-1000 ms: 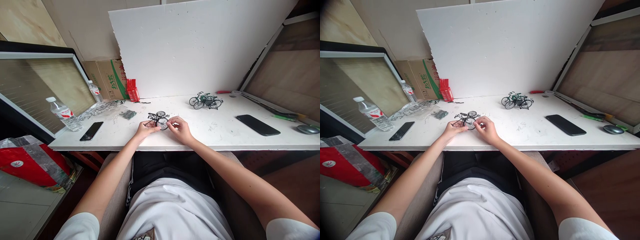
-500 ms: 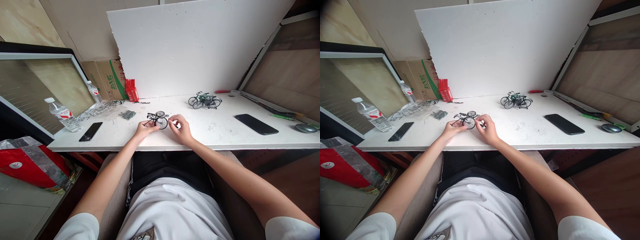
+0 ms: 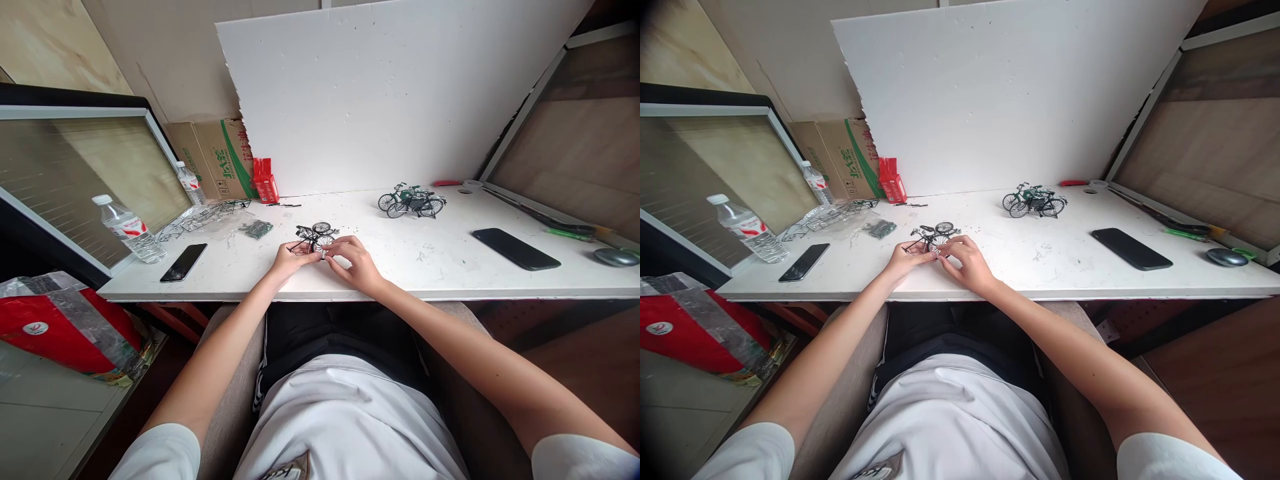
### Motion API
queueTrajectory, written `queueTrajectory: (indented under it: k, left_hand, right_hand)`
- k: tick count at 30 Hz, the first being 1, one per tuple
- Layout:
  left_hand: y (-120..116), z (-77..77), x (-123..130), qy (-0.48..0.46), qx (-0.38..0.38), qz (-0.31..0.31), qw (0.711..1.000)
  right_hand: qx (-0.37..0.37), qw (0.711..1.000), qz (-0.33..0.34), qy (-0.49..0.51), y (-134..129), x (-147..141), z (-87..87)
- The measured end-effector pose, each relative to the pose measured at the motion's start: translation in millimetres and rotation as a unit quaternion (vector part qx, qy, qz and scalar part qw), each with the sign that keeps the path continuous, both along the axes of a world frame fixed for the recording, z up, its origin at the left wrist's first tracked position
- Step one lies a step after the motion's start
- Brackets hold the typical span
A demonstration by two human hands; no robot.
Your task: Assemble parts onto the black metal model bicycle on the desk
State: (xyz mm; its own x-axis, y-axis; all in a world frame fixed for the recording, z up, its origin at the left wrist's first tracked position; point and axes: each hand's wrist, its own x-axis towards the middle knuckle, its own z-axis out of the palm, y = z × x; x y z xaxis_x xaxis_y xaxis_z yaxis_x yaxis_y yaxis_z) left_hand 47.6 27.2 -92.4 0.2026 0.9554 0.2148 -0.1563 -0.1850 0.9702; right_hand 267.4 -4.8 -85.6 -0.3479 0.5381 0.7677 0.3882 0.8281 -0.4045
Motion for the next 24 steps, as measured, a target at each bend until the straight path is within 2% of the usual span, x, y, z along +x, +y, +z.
queueTrajectory:
  k: [17,22,24]
  left_hand:
    - [-3.1,4.4,0.5,0.004,0.001,0.002,1.0]
    - [-4.1,5.5,0.6,0.005,-0.001,0.01,1.0]
    - [-4.8,6.5,0.6,0.004,-0.007,0.012,1.0]
  right_hand:
    - [-0.023,0.999,-0.031,0.034,-1.1,1.2,2.8]
    - [-0.01,0.994,-0.083,0.067,3.0,3.1,0.8]
    - [-0.034,0.992,-0.083,0.087,6.3,4.0,-1.2]
